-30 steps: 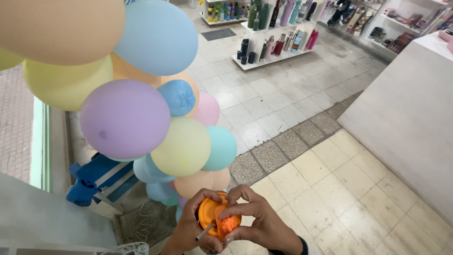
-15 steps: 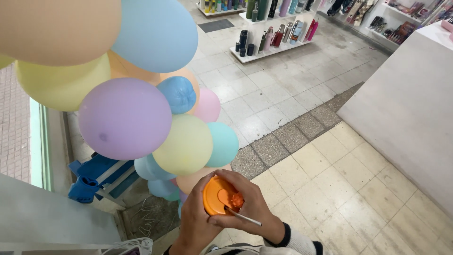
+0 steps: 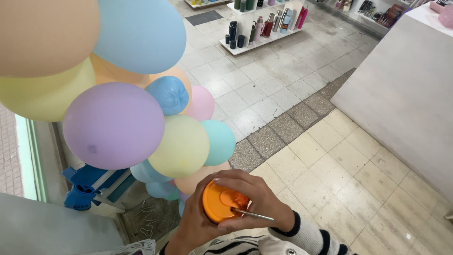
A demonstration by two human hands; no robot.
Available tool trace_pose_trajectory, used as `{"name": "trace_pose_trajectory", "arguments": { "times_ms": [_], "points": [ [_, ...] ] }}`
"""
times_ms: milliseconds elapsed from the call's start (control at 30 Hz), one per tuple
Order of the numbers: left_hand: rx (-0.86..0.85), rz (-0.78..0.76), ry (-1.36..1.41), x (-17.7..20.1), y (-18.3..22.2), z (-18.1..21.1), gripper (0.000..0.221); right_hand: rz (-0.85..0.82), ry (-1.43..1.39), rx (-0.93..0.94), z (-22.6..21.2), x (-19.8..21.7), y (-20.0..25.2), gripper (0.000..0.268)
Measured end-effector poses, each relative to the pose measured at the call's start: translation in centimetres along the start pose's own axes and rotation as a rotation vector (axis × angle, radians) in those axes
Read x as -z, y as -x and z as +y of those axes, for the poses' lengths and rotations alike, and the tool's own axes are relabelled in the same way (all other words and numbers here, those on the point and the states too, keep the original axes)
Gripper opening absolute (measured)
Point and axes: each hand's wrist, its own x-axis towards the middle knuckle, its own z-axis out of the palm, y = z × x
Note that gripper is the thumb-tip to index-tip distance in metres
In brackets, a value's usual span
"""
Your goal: Assemble a small water bottle by inserting a metal straw and securing the lid.
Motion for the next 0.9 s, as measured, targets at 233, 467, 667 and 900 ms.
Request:
{"name": "trace_pose_trajectory", "arguments": {
  "times_ms": [233, 467, 667, 900],
  "points": [
    [0.390, -0.104, -0.037, 1.6, 0.6, -1.9, 0.097, -0.269, -0.159, -0.076, 1.0, -1.2, -0.1, 0.047],
    [0.446, -0.016, 0.135, 2.4, 1.5, -2.4, 0.089, -0.006, -0.084, 0.017, 0.9, -1.1, 0.6, 0.067],
    [0.367, -0.035, 0.184, 1.7, 1.8, -2.1, 0.084, 0.106, -0.090, -0.176, -0.1, -1.2, 1.1, 0.083],
    [0.340, 0.002, 0.217, 1.0, 2.8, -1.8, 0.084, -0.056, -0.103, -0.153, -2.0, -0.7, 2.0, 0.040]
  ]
}}
